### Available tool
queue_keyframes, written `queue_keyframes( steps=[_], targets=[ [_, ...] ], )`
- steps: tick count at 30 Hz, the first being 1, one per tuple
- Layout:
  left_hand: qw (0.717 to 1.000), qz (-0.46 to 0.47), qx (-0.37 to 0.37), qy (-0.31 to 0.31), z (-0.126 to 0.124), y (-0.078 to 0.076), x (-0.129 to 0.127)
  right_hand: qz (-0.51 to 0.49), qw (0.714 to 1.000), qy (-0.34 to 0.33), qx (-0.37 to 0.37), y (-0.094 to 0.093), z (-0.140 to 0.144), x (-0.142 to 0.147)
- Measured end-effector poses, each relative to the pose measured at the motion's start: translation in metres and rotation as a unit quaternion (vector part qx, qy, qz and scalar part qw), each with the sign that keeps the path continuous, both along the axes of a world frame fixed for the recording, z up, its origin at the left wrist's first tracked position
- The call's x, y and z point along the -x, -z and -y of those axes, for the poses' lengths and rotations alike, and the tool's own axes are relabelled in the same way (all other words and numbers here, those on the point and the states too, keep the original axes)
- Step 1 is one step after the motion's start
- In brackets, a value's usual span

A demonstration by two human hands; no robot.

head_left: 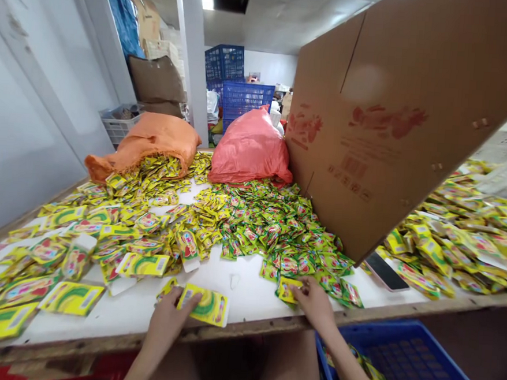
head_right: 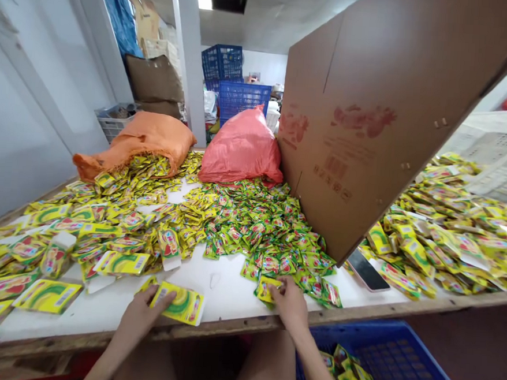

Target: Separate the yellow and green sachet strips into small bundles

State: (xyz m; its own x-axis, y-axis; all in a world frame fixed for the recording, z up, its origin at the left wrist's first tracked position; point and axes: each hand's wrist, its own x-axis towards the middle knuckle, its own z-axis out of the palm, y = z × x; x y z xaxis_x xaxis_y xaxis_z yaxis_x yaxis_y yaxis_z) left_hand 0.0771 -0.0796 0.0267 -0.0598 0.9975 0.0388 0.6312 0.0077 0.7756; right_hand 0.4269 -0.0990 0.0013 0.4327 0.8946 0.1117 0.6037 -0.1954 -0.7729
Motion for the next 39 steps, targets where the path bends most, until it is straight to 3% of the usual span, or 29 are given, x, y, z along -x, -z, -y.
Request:
queue_keyframes(
  steps=[2,4,8,11,13,15,18,20,22,24,26,28,32,39],
  targets=[
    [0.994,-0.081,-0.073,0.026,0.000,0.002,0.002,0.112,0.993,0.005,0.045,0.005,0.003,0.002],
    [0.981,-0.107,-0.125,0.102,-0.001,0.001,0.005,0.172,0.983,0.000,0.062,0.007,0.005,0.003],
    [0.939,-0.113,-0.070,0.316,-0.008,-0.007,0.009,0.163,0.982,-0.016,0.098,0.005,0.003,0.005],
    [0.920,-0.125,-0.054,0.369,-0.017,-0.012,0.011,0.104,0.989,-0.054,0.091,0.002,0.000,0.013],
    [0.921,-0.118,-0.064,0.366,-0.021,-0.014,0.009,0.056,0.993,-0.078,0.063,0.000,0.001,0.020],
    [0.940,-0.065,-0.066,0.330,-0.021,-0.013,0.004,-0.013,0.992,-0.116,0.039,-0.002,0.002,0.030],
    [0.963,0.138,0.001,0.231,-0.014,-0.010,-0.011,-0.143,0.973,-0.184,0.000,-0.008,0.006,0.046],
    [0.931,0.310,0.091,0.172,-0.005,-0.009,-0.027,-0.212,0.956,-0.198,-0.035,-0.015,0.007,0.059],
    [0.867,0.440,0.184,0.144,0.003,-0.010,-0.044,-0.250,0.947,-0.189,-0.074,-0.026,0.005,0.073],
    [0.810,0.510,0.247,0.150,0.011,-0.014,-0.058,-0.257,0.943,-0.179,-0.115,-0.039,0.001,0.087],
    [0.778,0.540,0.270,0.170,0.016,-0.019,-0.067,-0.227,0.946,-0.170,-0.156,-0.052,-0.004,0.099],
    [0.768,0.551,0.265,0.191,0.018,-0.024,-0.069,-0.164,0.952,-0.177,-0.187,-0.063,-0.008,0.107],
    [0.776,0.546,0.232,0.214,0.016,-0.031,-0.063,-0.021,0.947,-0.264,-0.184,-0.082,-0.011,0.111],
    [0.788,0.524,0.229,0.230,0.018,-0.027,-0.059,0.069,0.888,-0.445,-0.091,-0.114,-0.006,0.110]
  ],
)
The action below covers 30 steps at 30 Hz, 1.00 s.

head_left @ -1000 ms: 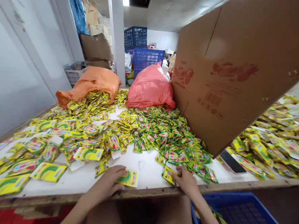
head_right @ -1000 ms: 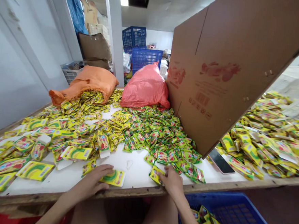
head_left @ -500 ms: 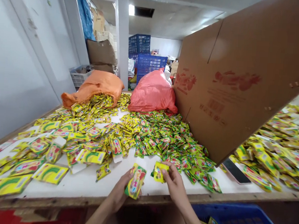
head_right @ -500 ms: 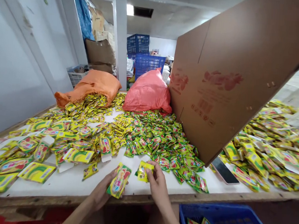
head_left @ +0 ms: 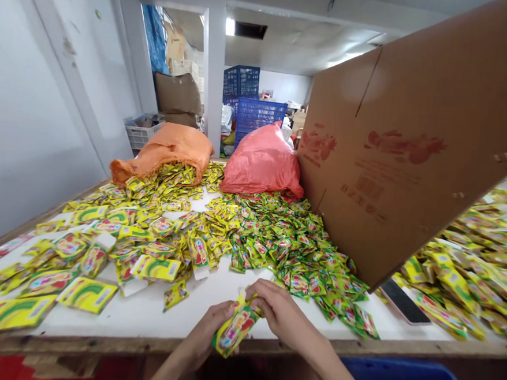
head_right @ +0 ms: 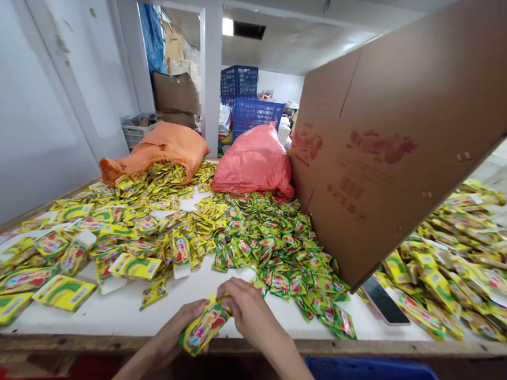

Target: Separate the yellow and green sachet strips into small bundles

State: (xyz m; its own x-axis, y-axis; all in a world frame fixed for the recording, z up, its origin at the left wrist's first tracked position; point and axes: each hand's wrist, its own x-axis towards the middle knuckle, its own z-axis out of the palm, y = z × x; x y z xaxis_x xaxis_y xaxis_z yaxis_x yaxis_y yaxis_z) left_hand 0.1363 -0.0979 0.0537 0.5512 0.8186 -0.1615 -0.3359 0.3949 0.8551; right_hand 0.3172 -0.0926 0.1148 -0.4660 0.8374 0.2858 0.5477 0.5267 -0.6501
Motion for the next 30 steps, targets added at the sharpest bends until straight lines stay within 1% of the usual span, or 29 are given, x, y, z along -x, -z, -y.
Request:
queue_keyframes(
  steps=[1,3,5,6,8,10,13,15,17,19,22,24,26,30],
  targets=[
    [1.000,0.000,0.002,0.000,0.000,0.000,-0.001,-0.001,1.000,0.000,0.010,-0.001,-0.001,0.001],
    [1.000,0.006,0.007,-0.005,-0.001,-0.001,-0.002,-0.031,0.998,0.044,0.019,0.002,-0.005,0.005],
    [1.000,0.016,0.016,-0.011,-0.003,-0.002,-0.002,-0.068,0.993,0.095,-0.003,0.009,-0.011,0.007],
    [0.999,0.020,0.025,-0.011,-0.004,-0.002,-0.002,-0.081,0.991,0.103,-0.025,0.014,-0.014,0.008],
    [0.998,0.029,0.055,-0.007,-0.006,0.001,-0.001,-0.096,0.989,0.088,-0.072,0.022,-0.019,0.009],
    [0.995,0.042,0.089,0.006,-0.007,0.007,0.001,-0.104,0.987,0.068,-0.102,0.028,-0.021,0.010],
    [0.991,0.061,0.121,0.020,-0.007,0.015,0.001,-0.095,0.988,0.059,-0.110,0.031,-0.018,0.013],
    [0.990,0.068,0.122,0.006,-0.007,0.018,-0.001,-0.087,0.988,0.073,-0.100,0.031,-0.014,0.016],
    [0.992,0.076,0.098,-0.017,-0.007,0.018,-0.003,-0.090,0.985,0.117,-0.090,0.030,-0.010,0.018],
    [0.994,0.087,0.051,-0.034,-0.008,0.017,-0.006,-0.085,0.977,0.170,-0.098,0.028,-0.008,0.019],
    [0.996,0.084,-0.021,-0.035,-0.013,0.018,-0.010,-0.053,0.966,0.219,-0.124,0.027,-0.008,0.020],
    [0.996,0.047,-0.067,-0.034,-0.017,0.020,-0.011,-0.031,0.966,0.224,-0.127,0.028,-0.010,0.020],
    [0.993,0.002,-0.112,-0.046,-0.021,0.023,-0.013,-0.014,0.969,0.215,-0.123,0.031,-0.010,0.022],
    [0.983,-0.030,-0.162,-0.079,-0.028,0.028,-0.014,0.001,0.969,0.205,-0.138,0.037,-0.012,0.027]
  ],
)
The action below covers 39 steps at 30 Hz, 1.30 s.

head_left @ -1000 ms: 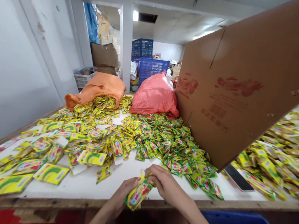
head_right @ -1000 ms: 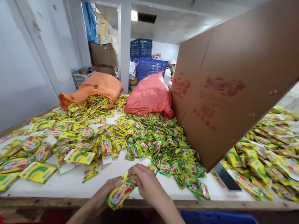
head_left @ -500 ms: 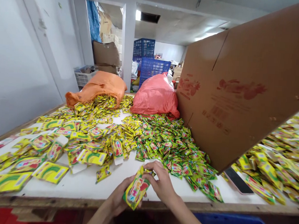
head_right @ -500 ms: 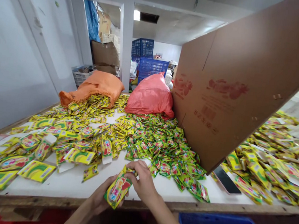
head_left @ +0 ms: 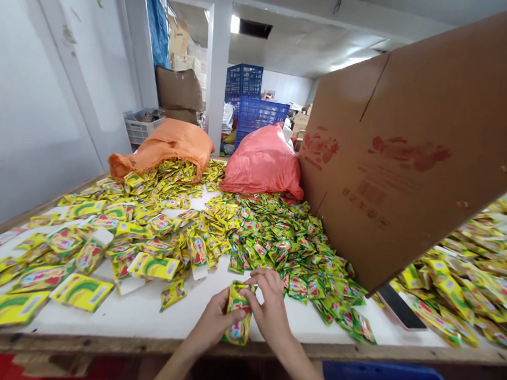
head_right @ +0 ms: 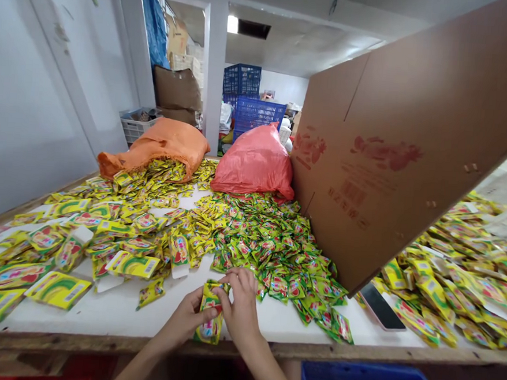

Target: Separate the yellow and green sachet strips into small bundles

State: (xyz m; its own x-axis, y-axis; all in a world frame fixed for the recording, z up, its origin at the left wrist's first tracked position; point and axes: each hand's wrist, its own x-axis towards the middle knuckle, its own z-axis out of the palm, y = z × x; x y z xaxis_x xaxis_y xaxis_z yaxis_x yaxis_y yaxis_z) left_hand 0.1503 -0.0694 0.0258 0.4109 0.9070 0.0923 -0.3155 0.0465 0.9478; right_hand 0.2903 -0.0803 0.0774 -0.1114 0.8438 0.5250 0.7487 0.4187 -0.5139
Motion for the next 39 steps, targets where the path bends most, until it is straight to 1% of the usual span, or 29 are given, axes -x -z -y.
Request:
queue_keyframes(
  steps=[4,8,11,12,14,16,18,19,21,26,28,31,33,34,36,39],
  targets=[
    [0.999,-0.009,-0.026,-0.030,-0.004,0.006,0.001,0.025,1.000,-0.012,-0.015,0.004,-0.004,0.004],
    [0.999,-0.008,-0.038,-0.032,-0.004,0.013,0.003,0.058,0.997,-0.039,0.035,0.012,-0.005,0.006],
    [0.999,-0.012,-0.019,-0.023,-0.001,0.017,0.005,0.054,0.993,-0.070,0.076,0.020,-0.002,0.001],
    [1.000,-0.013,-0.006,-0.026,0.000,0.018,0.005,0.034,0.993,-0.070,0.087,0.023,-0.002,-0.001],
    [0.999,-0.010,0.015,-0.049,0.003,0.017,0.005,-0.053,0.990,-0.065,0.111,0.031,-0.001,-0.006],
    [0.997,-0.008,0.016,-0.079,0.005,0.015,0.005,-0.174,0.974,-0.063,0.134,0.042,0.000,-0.008],
    [0.996,-0.022,0.002,-0.083,0.007,0.012,0.005,-0.269,0.951,-0.058,0.144,0.052,0.000,-0.007],
    [0.997,-0.033,-0.004,-0.076,0.007,0.011,0.005,-0.292,0.943,-0.056,0.146,0.057,0.001,-0.006],
    [0.996,-0.057,-0.014,-0.065,0.006,0.011,0.006,-0.302,0.939,-0.056,0.152,0.061,0.000,-0.004],
    [0.988,-0.125,-0.042,-0.075,0.004,0.009,0.013,-0.281,0.933,-0.107,0.197,0.055,-0.005,-0.002],
    [0.984,-0.143,-0.057,-0.093,0.004,0.007,0.015,-0.277,0.934,-0.117,0.193,0.054,-0.007,-0.001],
    [0.983,-0.106,-0.060,-0.134,0.003,0.004,0.017,-0.290,0.937,-0.095,0.169,0.055,-0.008,0.003],
    [0.986,-0.079,-0.045,-0.136,0.002,0.002,0.019,-0.301,0.937,-0.082,0.158,0.056,-0.007,0.005],
    [0.987,-0.081,-0.043,-0.129,0.002,0.002,0.019,-0.297,0.938,-0.083,0.156,0.055,-0.007,0.005],
    [0.985,-0.113,-0.060,-0.117,0.002,-0.001,0.021,-0.266,0.945,-0.102,0.160,0.050,-0.005,0.004],
    [0.972,-0.160,-0.098,-0.138,0.004,-0.008,0.021,-0.214,0.957,-0.127,0.151,0.040,-0.002,0.003]
  ],
)
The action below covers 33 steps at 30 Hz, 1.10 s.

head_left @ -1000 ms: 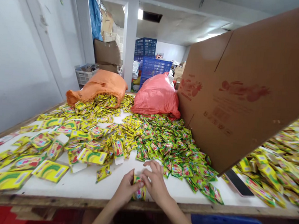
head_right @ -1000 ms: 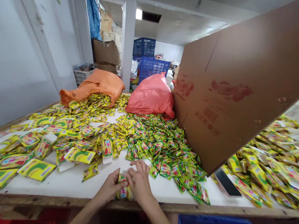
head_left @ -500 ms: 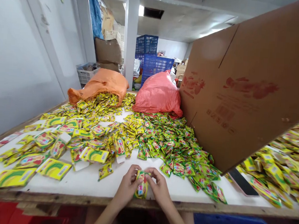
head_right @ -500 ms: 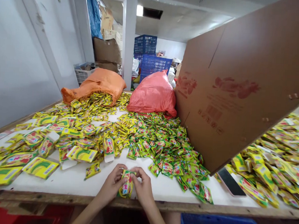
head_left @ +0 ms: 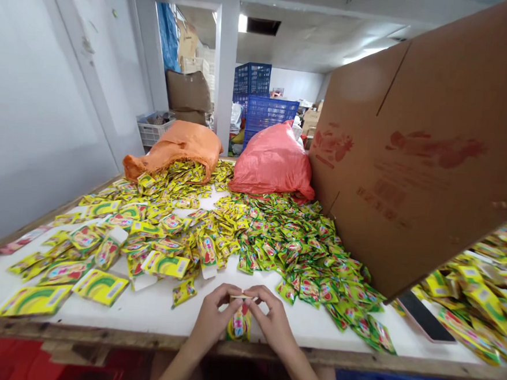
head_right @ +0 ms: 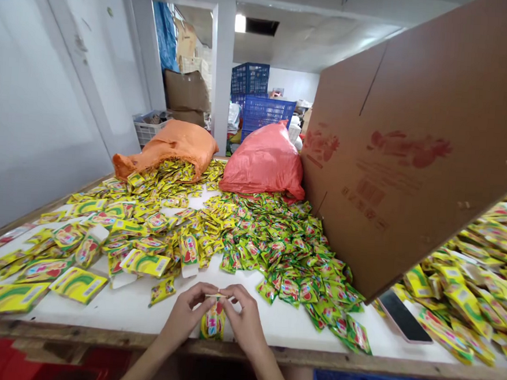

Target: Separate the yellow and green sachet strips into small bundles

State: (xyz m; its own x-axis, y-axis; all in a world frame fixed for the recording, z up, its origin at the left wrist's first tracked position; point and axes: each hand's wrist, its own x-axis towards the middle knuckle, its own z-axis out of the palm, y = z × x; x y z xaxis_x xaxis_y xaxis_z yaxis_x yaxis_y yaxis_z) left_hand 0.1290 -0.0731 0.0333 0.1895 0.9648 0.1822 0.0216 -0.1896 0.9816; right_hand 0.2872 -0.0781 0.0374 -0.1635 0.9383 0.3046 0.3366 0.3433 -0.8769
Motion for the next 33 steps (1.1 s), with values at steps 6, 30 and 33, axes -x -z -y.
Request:
queue_keyframes(
  steps=[6,30,33],
  targets=[
    [0.999,-0.031,-0.006,-0.032,0.004,-0.009,-0.002,0.049,0.998,0.029,-0.023,-0.008,0.003,0.003],
    [0.998,0.014,0.054,-0.023,-0.012,0.007,-0.003,0.148,0.988,-0.028,-0.020,-0.025,-0.014,-0.004],
    [0.998,0.030,0.061,-0.012,-0.006,0.014,0.000,0.129,0.990,-0.055,-0.013,-0.025,-0.012,-0.007]
  ],
)
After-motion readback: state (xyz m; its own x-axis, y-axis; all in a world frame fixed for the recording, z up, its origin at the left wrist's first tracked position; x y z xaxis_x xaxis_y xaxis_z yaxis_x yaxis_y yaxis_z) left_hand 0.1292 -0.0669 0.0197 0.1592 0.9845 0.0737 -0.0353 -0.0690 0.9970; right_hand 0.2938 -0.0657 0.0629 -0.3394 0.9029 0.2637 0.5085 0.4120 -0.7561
